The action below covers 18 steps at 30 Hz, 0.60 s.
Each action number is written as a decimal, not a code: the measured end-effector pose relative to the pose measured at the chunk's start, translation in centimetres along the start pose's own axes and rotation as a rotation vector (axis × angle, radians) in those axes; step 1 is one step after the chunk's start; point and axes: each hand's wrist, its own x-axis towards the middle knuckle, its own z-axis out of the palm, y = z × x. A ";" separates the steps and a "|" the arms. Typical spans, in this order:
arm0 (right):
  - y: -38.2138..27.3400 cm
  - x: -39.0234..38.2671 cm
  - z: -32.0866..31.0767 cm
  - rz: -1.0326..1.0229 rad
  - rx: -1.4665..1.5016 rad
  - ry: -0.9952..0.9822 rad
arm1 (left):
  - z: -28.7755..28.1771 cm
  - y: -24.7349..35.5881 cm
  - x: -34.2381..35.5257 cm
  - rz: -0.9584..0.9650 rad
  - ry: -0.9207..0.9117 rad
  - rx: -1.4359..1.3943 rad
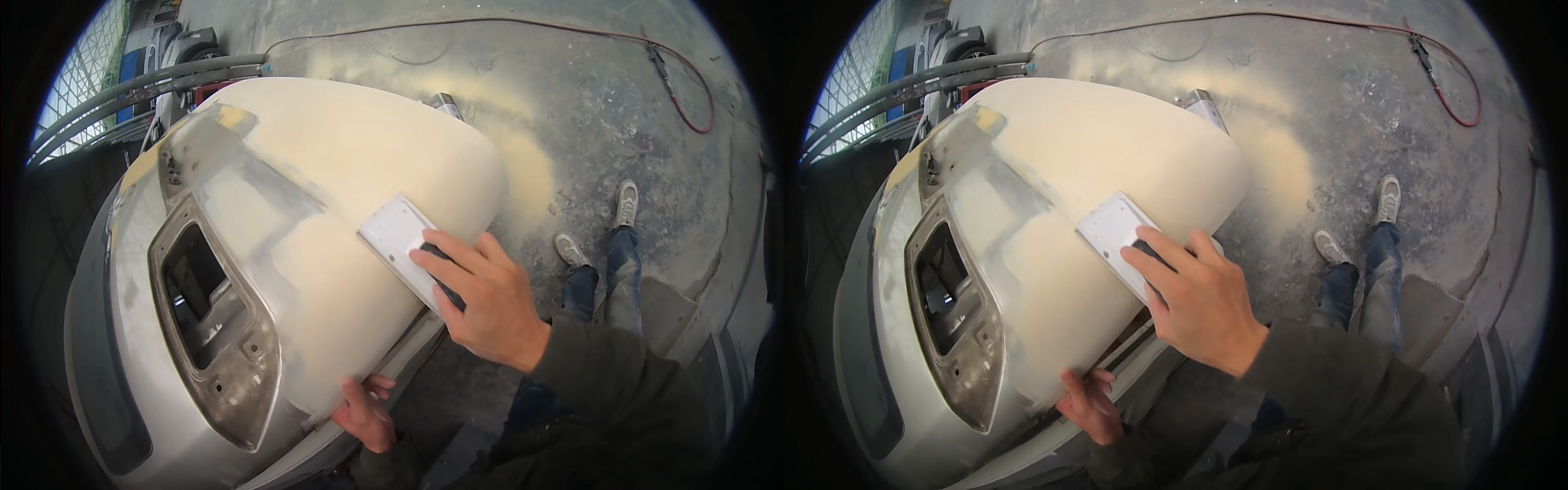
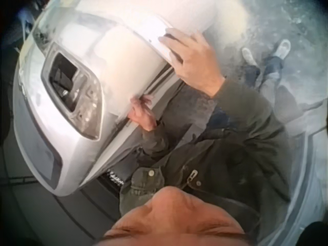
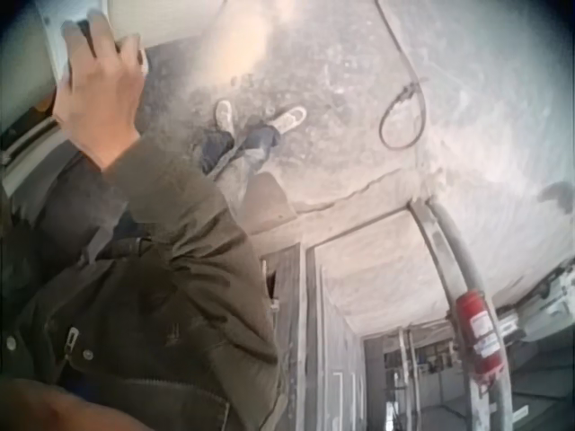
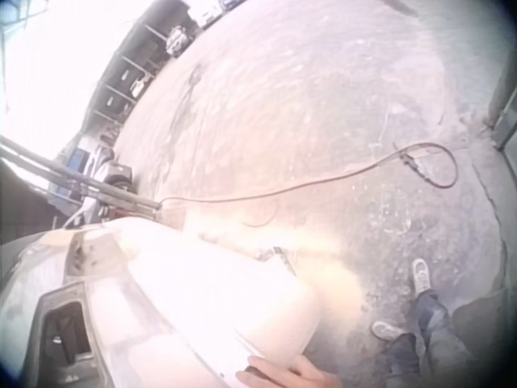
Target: The person sands the surface of a white car hood using a sanding block. They move the block across different areas of the hood, including around the headlight opening and along the edges, to smooth the surface.
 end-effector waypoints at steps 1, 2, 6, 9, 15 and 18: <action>-0.1 -0.1 -0.2 0.016 -0.001 0.001 | 0.1 0.1 0.0 0.006 -0.022 -0.003; 0.1 0.5 -0.2 -0.003 -0.014 0.022 | 0.1 0.2 0.1 0.011 -0.035 -0.008; 0.5 5.3 0.8 -0.043 -0.005 0.015 | 0.4 0.2 0.3 0.025 -0.052 -0.008; 0.6 3.0 1.2 -0.015 0.014 0.107 | 0.7 0.2 0.2 0.012 -0.012 0.004; 2.9 -6.2 -1.5 0.074 0.008 0.055 | -0.3 -0.9 0.0 0.047 -0.014 0.031; 2.8 -3.8 -2.3 0.069 0.034 0.037 | -0.5 -1.1 -0.2 0.064 -0.030 0.034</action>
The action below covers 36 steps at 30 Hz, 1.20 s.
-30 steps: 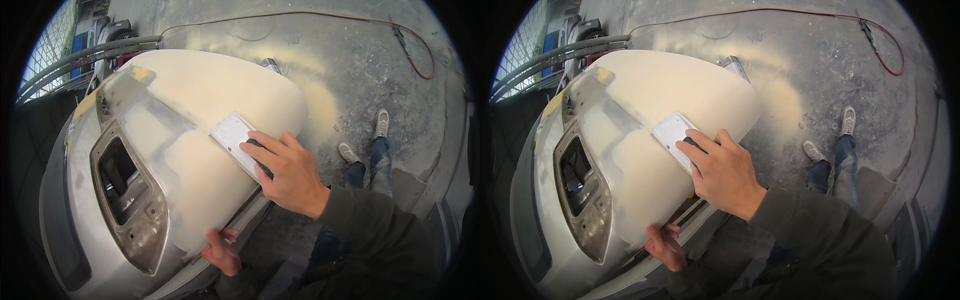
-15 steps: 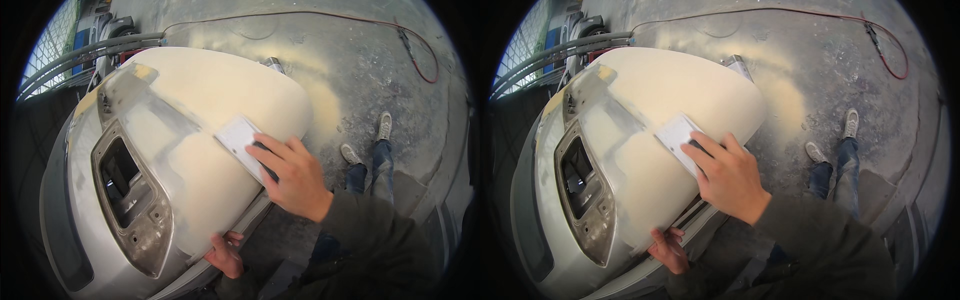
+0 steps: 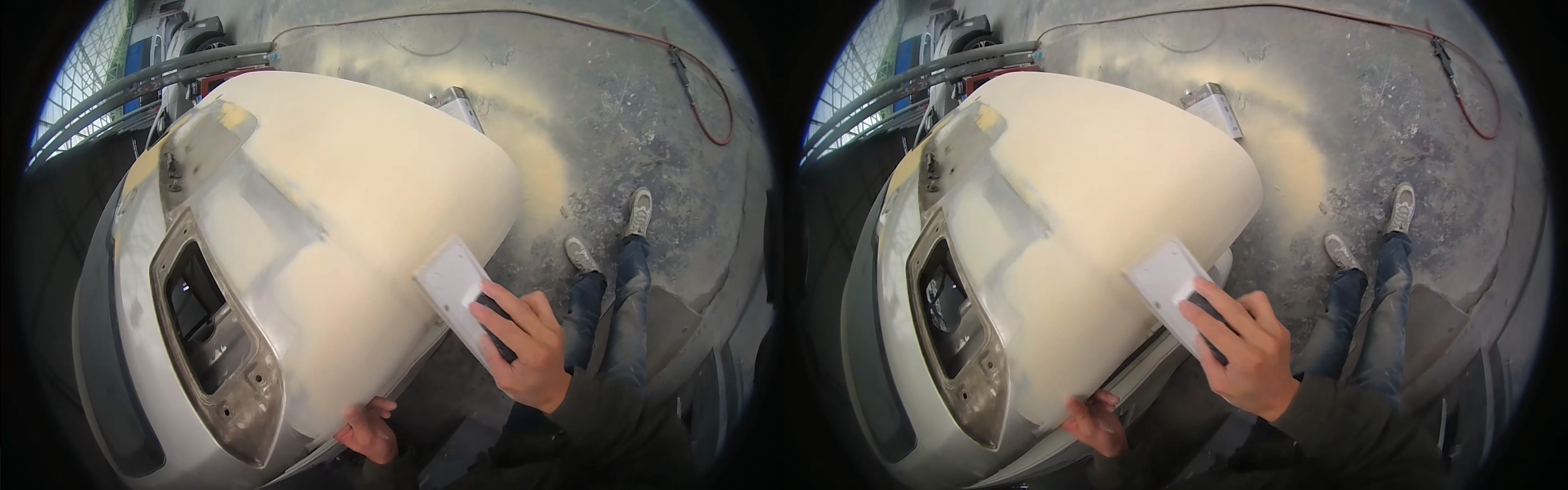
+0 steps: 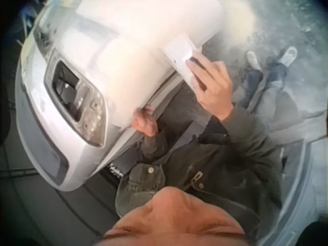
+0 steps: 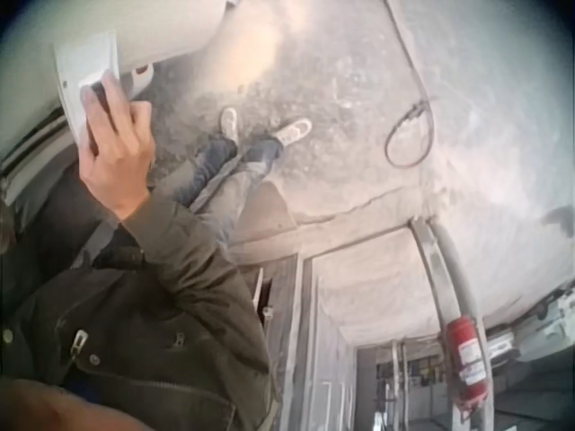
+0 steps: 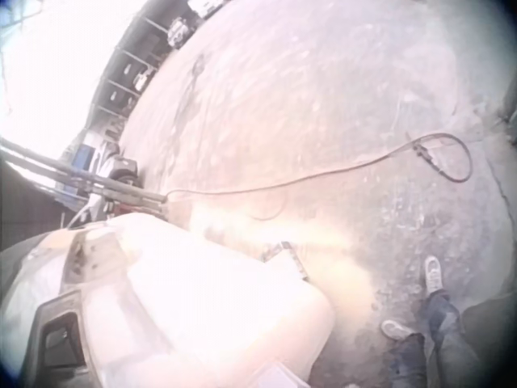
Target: The person sands the surface of a white car hood using a sanding block. They move the block across different areas of the hood, including around the headlight opening and along the edges, to smooth the surface.
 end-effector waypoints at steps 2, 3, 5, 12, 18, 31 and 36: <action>-0.6 2.1 0.0 -0.040 0.017 -0.040 | 0.0 0.3 0.1 -0.002 -0.009 -0.003; -1.1 2.6 0.1 -0.032 0.000 -0.075 | 0.0 0.5 -0.1 -0.010 -0.013 -0.004; -1.9 3.9 0.2 -0.022 -0.041 -0.139 | 0.0 0.5 -0.1 -0.034 -0.018 -0.012; -3.5 11.3 1.5 -0.102 -0.128 -0.211 | -1.0 -0.5 -0.4 -0.033 -0.054 -0.027; -4.1 8.5 0.3 -0.084 -0.132 -0.243 | -0.5 -0.1 -0.8 -0.053 0.020 -0.014; -4.9 10.8 0.6 -0.130 -0.187 -0.307 | 0.3 0.6 -0.9 -0.064 0.052 -0.012; -4.3 13.6 1.9 -0.120 -0.162 -0.308 | 0.5 0.3 -0.2 -0.045 -0.016 -0.017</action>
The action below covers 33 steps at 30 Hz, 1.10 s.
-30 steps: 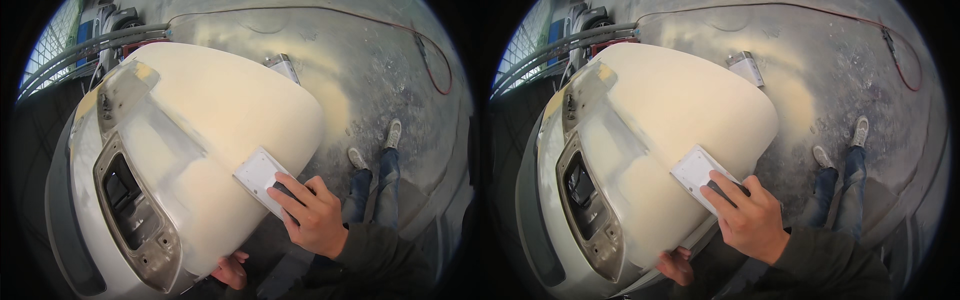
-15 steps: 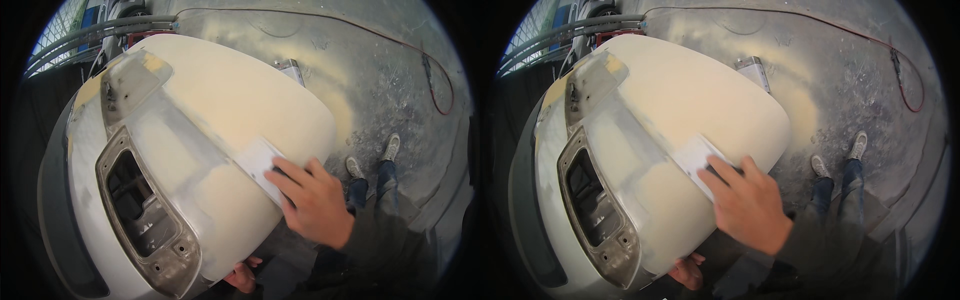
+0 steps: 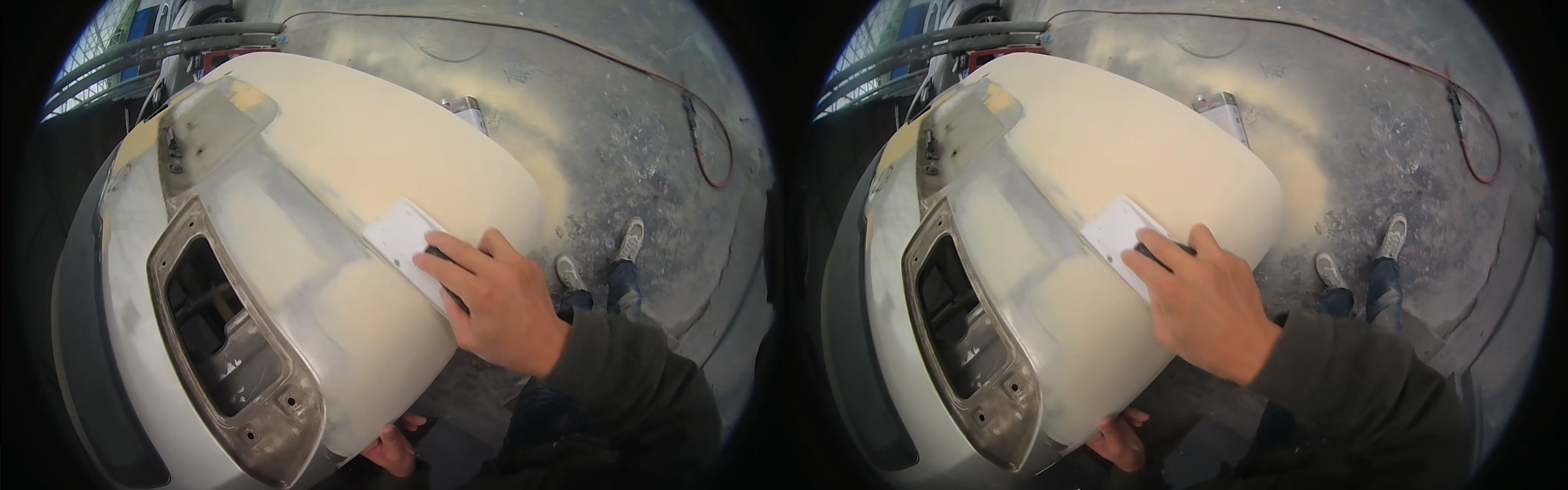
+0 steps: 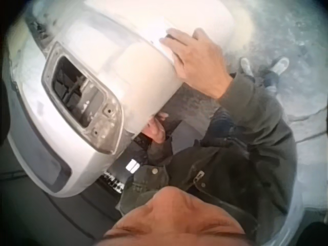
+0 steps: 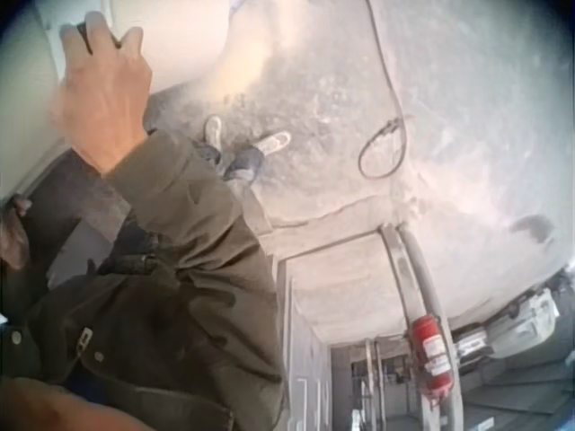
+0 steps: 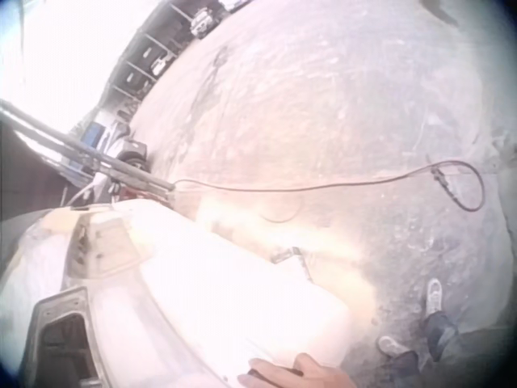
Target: The person sands the surface of a white car hood using a sanding block. They move the block across different areas of the hood, including around the headlight opening and along the edges, to smooth the surface.
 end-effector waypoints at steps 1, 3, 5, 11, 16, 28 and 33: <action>-0.2 -1.2 0.2 -0.008 -0.004 -0.003 | -0.2 -0.3 -0.1 0.001 0.013 0.008; -0.4 -4.1 -0.4 -0.019 -0.027 0.003 | -0.3 -0.1 -0.2 -0.004 0.027 0.013; -0.6 -4.3 -0.9 -0.005 -0.006 -0.021 | -0.1 0.2 -0.3 -0.017 0.040 0.017; 0.9 0.9 1.0 -0.056 0.007 -0.001 | -0.8 0.1 -0.1 -0.026 -0.018 0.020; 0.1 -5.8 0.8 0.013 0.050 0.093 | -0.8 -0.3 -0.3 -0.031 0.035 0.028; 1.7 -7.9 3.6 -0.009 0.070 0.280 | 0.7 1.3 0.4 0.005 0.032 0.033; 1.1 -14.4 6.1 0.051 0.100 0.329 | 0.0 0.9 0.2 0.004 0.046 0.043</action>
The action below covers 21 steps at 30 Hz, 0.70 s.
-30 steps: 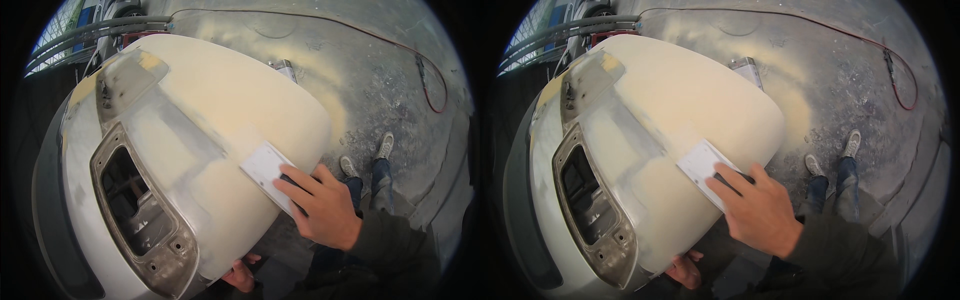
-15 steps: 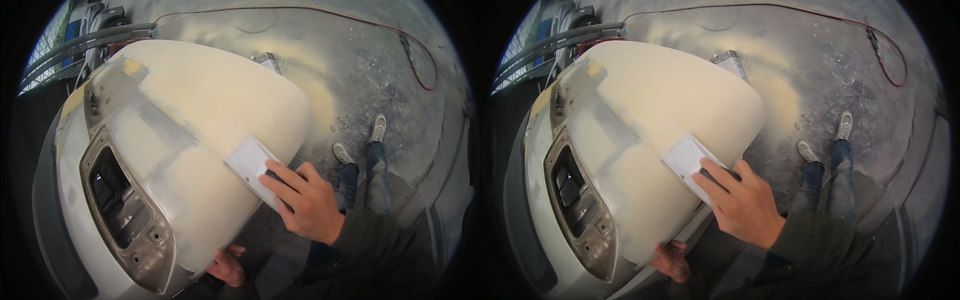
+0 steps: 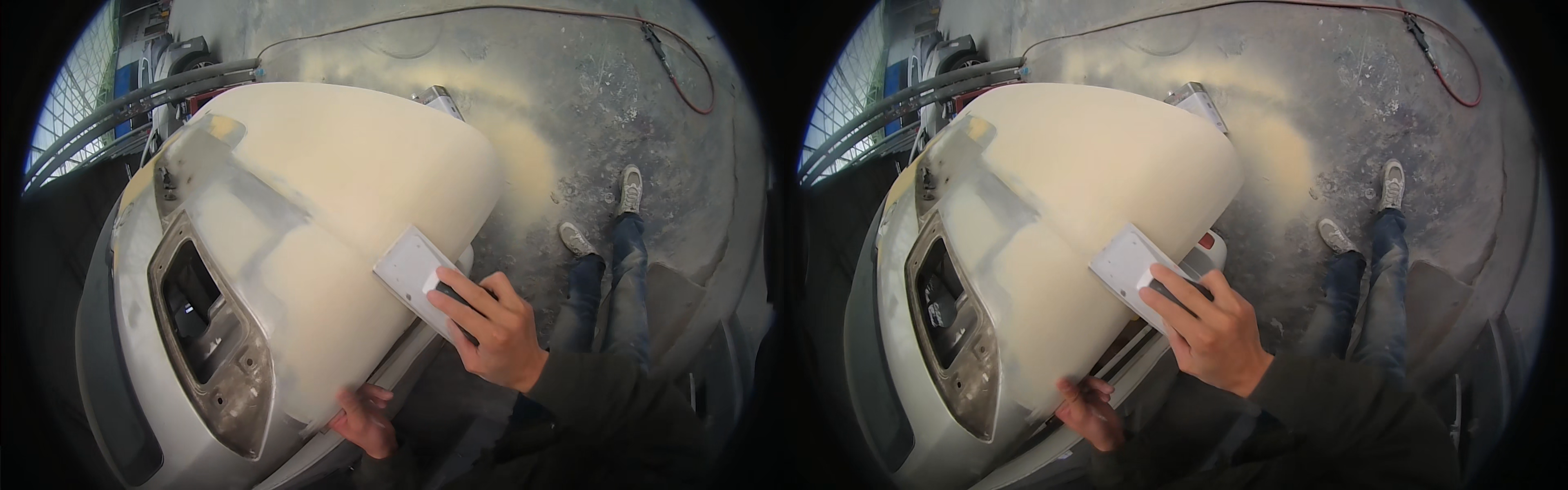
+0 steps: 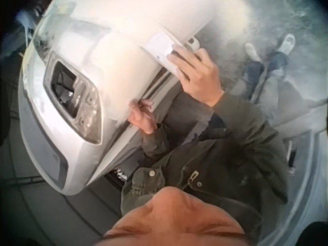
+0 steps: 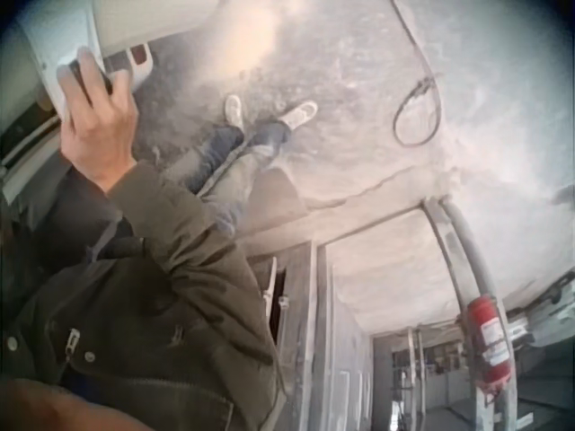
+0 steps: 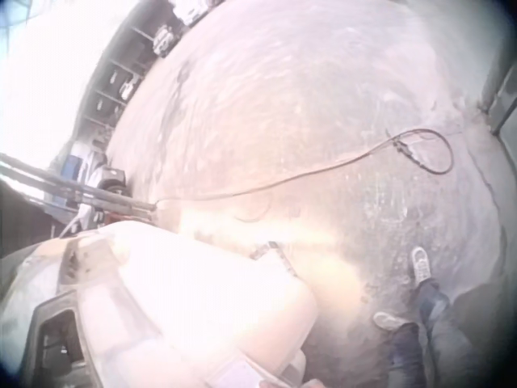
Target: The person sands the surface of a white car hood using a sanding block. They move the block across different areas of the hood, including around the headlight opening and along the edges, to smooth the surface.
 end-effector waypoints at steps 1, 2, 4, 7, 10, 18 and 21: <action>0.0 1.1 0.2 -0.025 -0.015 0.046 | 0.0 -0.1 0.0 -0.005 0.007 0.000; 0.0 3.2 0.2 -0.046 -0.006 0.023 | 0.0 0.0 0.1 -0.006 0.004 -0.006; 0.3 7.3 -0.2 -0.075 0.004 -0.014 | 0.6 0.2 0.4 -0.009 -0.020 -0.014; 0.7 9.5 0.4 -0.130 0.004 -0.048 | 0.7 -0.3 0.6 -0.007 0.057 -0.024; 0.2 4.9 0.9 -0.091 -0.020 0.074 | 0.1 -0.4 0.6 -0.029 0.040 -0.002; 1.2 3.7 1.5 -0.113 0.050 0.115 | 1.2 0.2 0.5 0.002 0.074 0.020; 1.1 5.9 1.6 -0.091 0.051 0.087 | 1.6 0.4 0.5 0.022 0.081 0.041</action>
